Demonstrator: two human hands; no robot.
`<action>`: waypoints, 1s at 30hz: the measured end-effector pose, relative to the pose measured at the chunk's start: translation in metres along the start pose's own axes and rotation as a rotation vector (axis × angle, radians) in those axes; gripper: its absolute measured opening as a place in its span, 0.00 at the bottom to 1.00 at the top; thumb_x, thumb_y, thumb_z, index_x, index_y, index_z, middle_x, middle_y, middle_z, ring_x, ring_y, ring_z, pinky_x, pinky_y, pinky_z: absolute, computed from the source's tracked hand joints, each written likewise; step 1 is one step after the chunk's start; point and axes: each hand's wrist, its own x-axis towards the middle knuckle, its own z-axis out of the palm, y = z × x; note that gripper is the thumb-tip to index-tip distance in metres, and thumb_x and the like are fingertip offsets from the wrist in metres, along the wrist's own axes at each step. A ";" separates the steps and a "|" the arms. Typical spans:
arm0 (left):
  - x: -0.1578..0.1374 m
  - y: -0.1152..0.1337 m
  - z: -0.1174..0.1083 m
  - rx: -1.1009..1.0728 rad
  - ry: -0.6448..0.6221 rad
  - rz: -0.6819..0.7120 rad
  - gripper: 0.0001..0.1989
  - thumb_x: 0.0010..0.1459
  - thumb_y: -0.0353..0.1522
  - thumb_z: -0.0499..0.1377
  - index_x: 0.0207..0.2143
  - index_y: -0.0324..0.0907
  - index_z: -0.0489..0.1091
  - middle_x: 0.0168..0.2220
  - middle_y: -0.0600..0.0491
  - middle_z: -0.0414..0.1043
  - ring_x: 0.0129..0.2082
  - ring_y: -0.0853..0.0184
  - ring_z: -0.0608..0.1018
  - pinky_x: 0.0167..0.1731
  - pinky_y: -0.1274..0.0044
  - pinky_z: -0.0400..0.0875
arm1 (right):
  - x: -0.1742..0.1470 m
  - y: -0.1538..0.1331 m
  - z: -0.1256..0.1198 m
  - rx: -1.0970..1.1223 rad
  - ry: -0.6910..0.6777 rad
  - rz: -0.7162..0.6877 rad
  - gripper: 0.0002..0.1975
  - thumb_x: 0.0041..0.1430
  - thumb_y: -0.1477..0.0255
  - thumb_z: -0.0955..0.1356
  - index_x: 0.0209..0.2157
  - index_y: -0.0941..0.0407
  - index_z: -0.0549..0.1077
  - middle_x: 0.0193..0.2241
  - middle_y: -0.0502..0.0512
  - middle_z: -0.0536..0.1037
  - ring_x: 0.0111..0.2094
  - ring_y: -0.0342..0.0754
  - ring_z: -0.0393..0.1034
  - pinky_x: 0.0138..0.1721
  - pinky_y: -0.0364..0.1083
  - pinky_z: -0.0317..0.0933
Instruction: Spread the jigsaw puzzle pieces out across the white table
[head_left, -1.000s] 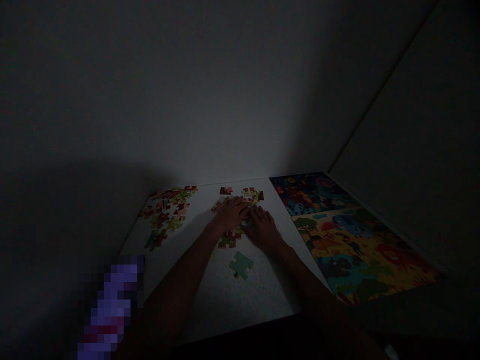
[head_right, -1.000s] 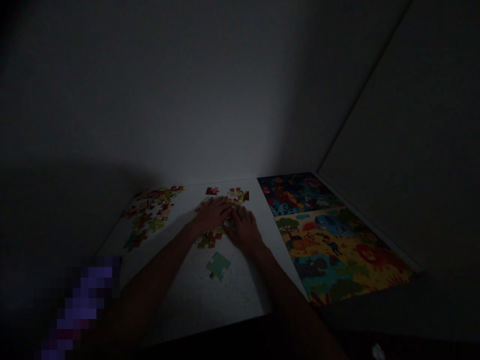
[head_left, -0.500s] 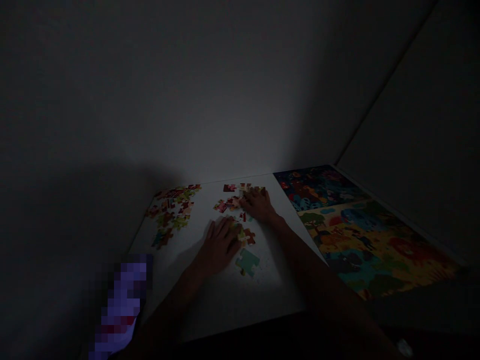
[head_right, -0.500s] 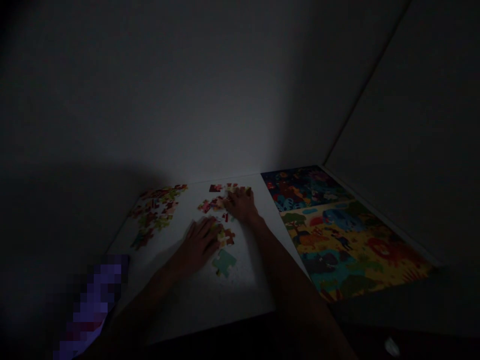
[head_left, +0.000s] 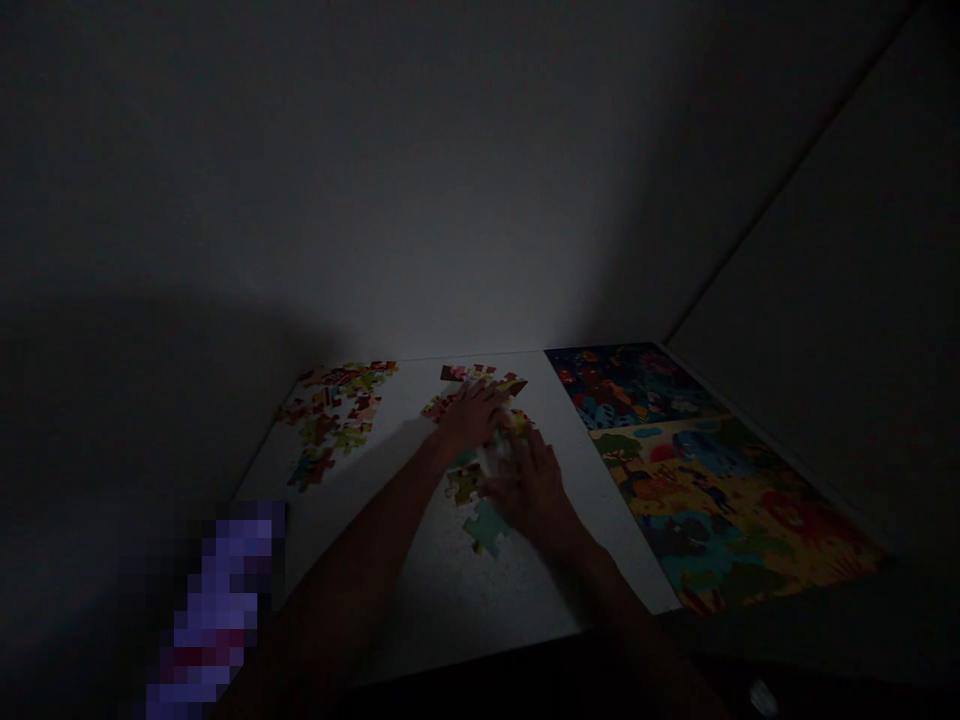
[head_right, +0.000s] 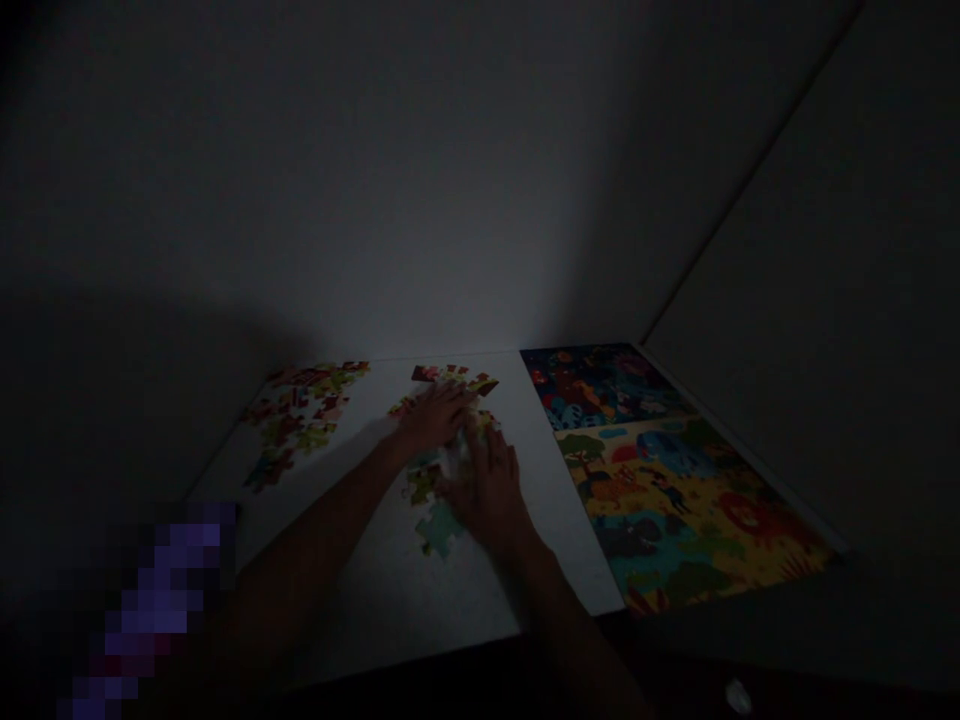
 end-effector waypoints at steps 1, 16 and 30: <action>-0.002 -0.008 0.000 -0.001 0.001 -0.048 0.22 0.69 0.36 0.45 0.63 0.46 0.61 0.67 0.47 0.58 0.67 0.56 0.59 0.65 0.55 0.51 | -0.006 -0.007 0.000 -0.079 -0.069 -0.066 0.39 0.62 0.49 0.63 0.69 0.51 0.52 0.70 0.62 0.49 0.71 0.63 0.37 0.65 0.68 0.41; -0.138 0.017 0.003 -0.030 0.112 -0.182 0.23 0.66 0.37 0.52 0.62 0.43 0.61 0.65 0.44 0.59 0.65 0.53 0.62 0.64 0.54 0.53 | 0.106 0.003 0.006 -0.361 -0.229 0.284 0.29 0.70 0.56 0.53 0.68 0.51 0.54 0.71 0.63 0.47 0.70 0.63 0.39 0.65 0.68 0.36; -0.031 0.044 0.011 -0.003 -0.036 0.203 0.21 0.70 0.36 0.45 0.63 0.44 0.61 0.66 0.47 0.59 0.68 0.61 0.57 0.66 0.62 0.49 | 0.100 0.052 -0.011 0.569 0.168 0.213 0.36 0.66 0.49 0.53 0.56 0.62 0.72 0.55 0.65 0.75 0.57 0.55 0.69 0.59 0.55 0.60</action>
